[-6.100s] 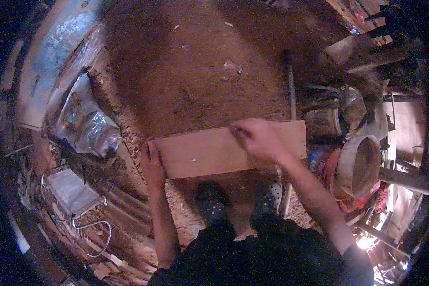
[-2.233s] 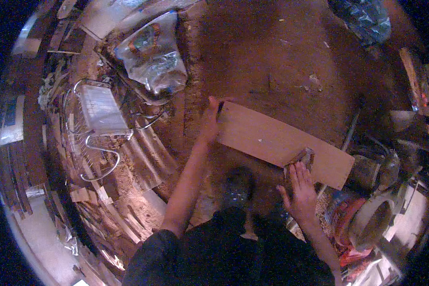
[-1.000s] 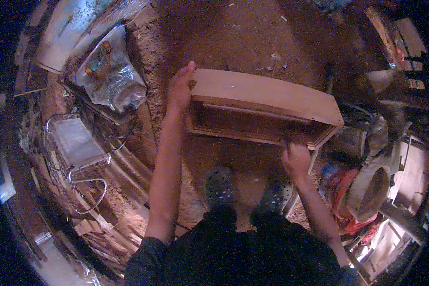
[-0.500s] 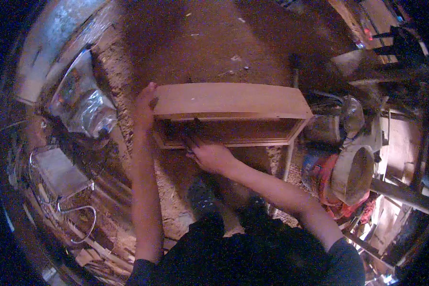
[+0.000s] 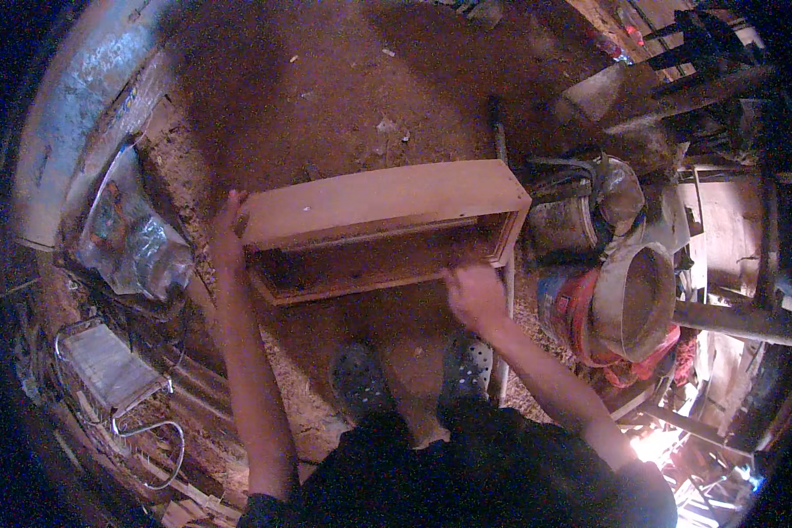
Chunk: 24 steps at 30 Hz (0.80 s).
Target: The person assembles a rectangular wooden frame by joining four pieces of wood on a workbench. They repeatedly align, press, and adjust the joints, then sand the edges with a sanding block. The person flips and repositions the frame multiple times to check fit and smoothness.
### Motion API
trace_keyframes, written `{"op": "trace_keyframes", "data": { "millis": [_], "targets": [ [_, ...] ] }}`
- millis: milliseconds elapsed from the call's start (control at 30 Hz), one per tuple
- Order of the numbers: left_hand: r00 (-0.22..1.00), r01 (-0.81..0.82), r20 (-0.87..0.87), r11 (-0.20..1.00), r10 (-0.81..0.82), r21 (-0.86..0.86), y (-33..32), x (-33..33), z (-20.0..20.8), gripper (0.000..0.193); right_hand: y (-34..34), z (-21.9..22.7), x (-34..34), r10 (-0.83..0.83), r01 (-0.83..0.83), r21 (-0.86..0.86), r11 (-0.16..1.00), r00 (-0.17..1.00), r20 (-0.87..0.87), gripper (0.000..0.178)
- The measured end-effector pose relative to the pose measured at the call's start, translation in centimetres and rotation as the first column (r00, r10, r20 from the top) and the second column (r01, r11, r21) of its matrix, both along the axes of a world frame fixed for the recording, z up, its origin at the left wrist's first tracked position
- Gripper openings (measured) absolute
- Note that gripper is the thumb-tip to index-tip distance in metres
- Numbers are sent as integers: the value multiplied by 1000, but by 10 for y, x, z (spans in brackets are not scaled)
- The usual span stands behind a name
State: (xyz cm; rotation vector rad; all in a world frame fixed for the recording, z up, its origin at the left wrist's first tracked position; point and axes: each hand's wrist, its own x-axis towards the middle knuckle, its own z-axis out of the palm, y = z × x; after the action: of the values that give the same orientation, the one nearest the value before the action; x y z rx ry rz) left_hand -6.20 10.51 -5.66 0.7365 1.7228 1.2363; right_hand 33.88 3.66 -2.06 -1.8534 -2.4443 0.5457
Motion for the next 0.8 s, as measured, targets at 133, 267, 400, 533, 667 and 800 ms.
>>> {"op": "trace_keyframes", "data": {
  "millis": [133,267,400,533,667,800],
  "targets": [
    [985,80,-159,995,-70,55,-3,-9,-9,45,-2,8,-55,247,-270,-150,951,956,-156,40],
    [917,142,-377,990,-130,5,-10,-10,-9,42,-1,-4,-118,316,-422,-319,849,888,-333,41],
    [995,51,-89,997,-46,61,-11,-2,-2,43,-4,-20,-154,416,-561,-299,772,801,-430,40],
    [999,38,-9,998,-37,42,-11,4,8,42,-3,-20,-145,418,-553,-292,780,808,-415,38],
    [999,13,-54,997,-9,73,-11,7,12,41,0,-10,-83,278,-353,-339,872,927,-251,27],
    [992,22,-127,999,-19,29,-10,6,10,41,14,-7,-8,61,-24,-285,958,991,120,24]
  ]
}}
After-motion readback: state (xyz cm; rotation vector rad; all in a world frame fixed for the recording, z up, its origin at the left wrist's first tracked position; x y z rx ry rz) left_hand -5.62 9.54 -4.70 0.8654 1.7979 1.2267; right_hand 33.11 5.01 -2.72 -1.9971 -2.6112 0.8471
